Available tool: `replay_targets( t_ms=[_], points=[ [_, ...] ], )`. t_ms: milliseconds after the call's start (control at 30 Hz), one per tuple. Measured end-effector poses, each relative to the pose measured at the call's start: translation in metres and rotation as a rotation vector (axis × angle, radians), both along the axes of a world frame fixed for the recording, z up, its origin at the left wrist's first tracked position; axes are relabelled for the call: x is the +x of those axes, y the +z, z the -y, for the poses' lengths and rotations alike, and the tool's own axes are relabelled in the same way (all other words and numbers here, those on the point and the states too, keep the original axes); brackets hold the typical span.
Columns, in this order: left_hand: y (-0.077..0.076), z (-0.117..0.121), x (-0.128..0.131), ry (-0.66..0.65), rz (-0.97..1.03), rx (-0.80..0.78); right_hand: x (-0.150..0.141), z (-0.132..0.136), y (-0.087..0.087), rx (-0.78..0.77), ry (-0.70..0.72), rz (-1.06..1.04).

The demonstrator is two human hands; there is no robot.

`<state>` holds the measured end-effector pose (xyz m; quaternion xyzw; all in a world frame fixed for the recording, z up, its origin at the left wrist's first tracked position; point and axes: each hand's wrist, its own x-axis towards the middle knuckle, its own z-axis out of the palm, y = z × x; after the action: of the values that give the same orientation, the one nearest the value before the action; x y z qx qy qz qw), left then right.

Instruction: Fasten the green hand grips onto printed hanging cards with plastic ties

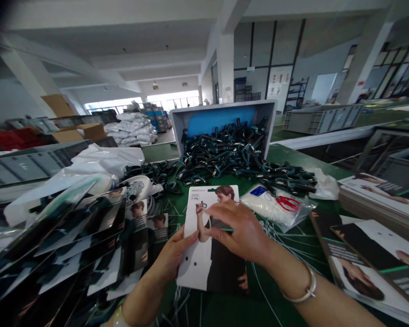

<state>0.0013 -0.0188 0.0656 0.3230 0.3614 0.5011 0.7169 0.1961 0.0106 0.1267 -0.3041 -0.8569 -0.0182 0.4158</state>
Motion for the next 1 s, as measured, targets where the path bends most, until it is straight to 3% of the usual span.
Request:
replay_targets(
  t_ms=[100,133,233,333,467,633,733,900,1000],
  points=[
    [0.002,-0.010,-0.003,0.078,-0.025,-0.004,0.034,-0.018,-0.005,-0.190,-0.378,-0.091],
    [0.002,-0.015,-0.004,0.121,-0.029,0.000,0.045,-0.023,-0.011,-0.281,-0.474,-0.004],
    [-0.001,-0.032,-0.007,0.208,-0.060,0.008,0.068,-0.029,-0.042,-0.582,-0.589,0.516],
    [-0.004,-0.046,-0.007,0.147,-0.136,-0.006,0.067,-0.026,-0.075,-0.652,-0.706,0.703],
    [-0.007,-0.052,-0.009,0.051,-0.243,0.037,0.061,-0.032,-0.097,-0.675,-0.745,0.615],
    [-0.019,-0.042,-0.028,0.044,-0.428,0.108,0.085,-0.048,-0.099,-0.775,-0.705,0.483],
    [-0.028,-0.035,-0.035,0.086,-0.538,0.056,0.102,-0.051,-0.099,-0.835,-0.687,0.405],
    [-0.032,-0.032,-0.032,0.197,-0.435,0.032,0.125,-0.046,-0.102,-0.966,-0.616,0.324],
    [-0.029,-0.031,-0.032,0.199,-0.420,0.038,0.137,-0.041,-0.099,-1.016,-0.623,0.257]
  ],
)
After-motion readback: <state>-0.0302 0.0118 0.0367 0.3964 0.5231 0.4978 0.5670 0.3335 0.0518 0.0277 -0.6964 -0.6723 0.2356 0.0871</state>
